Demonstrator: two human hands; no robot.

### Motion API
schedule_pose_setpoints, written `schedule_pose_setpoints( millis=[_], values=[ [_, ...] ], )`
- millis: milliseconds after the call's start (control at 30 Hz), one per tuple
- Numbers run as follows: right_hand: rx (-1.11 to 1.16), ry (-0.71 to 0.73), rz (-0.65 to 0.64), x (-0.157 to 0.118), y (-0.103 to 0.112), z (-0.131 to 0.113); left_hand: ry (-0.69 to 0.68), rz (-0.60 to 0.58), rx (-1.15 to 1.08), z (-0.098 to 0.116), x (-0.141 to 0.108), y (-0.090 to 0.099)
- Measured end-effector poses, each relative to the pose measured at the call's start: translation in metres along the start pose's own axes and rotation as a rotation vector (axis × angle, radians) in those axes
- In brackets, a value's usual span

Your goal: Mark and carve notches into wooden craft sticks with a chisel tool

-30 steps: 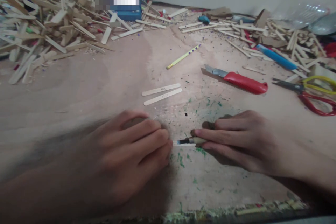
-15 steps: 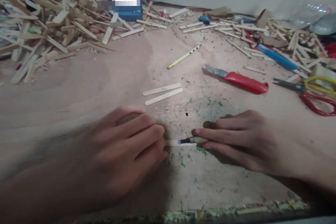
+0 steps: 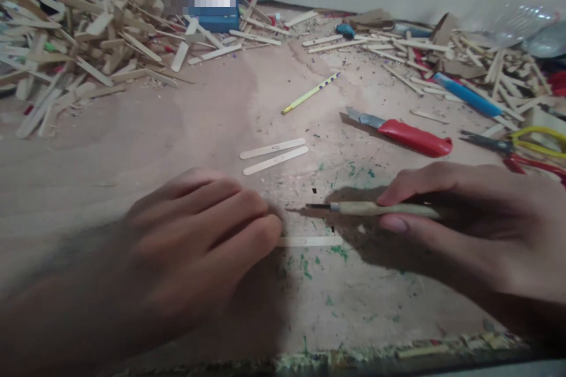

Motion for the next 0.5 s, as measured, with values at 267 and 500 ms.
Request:
schedule_pose_setpoints(
  millis=[267, 500],
  values=[
    [0.045, 0.101, -0.208, -0.001, -0.022, -0.001, -0.115, -0.117, 0.037, 0.007, 0.006, -0.007],
    [-0.006, 0.188, -0.299, 0.004, -0.029, -0.015, -0.096, -0.031, 0.007, 0.006, 0.005, -0.009]
  ],
)
Point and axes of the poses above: each hand's wrist, its own x-axis towards the middle knuckle, its own y-axis out of the back of the hand, z = x × y, the point moved 9 cm from there along x, towards the middle knuckle, and after that the axes turned 6 degrees about -x, right-handed, at the moved point
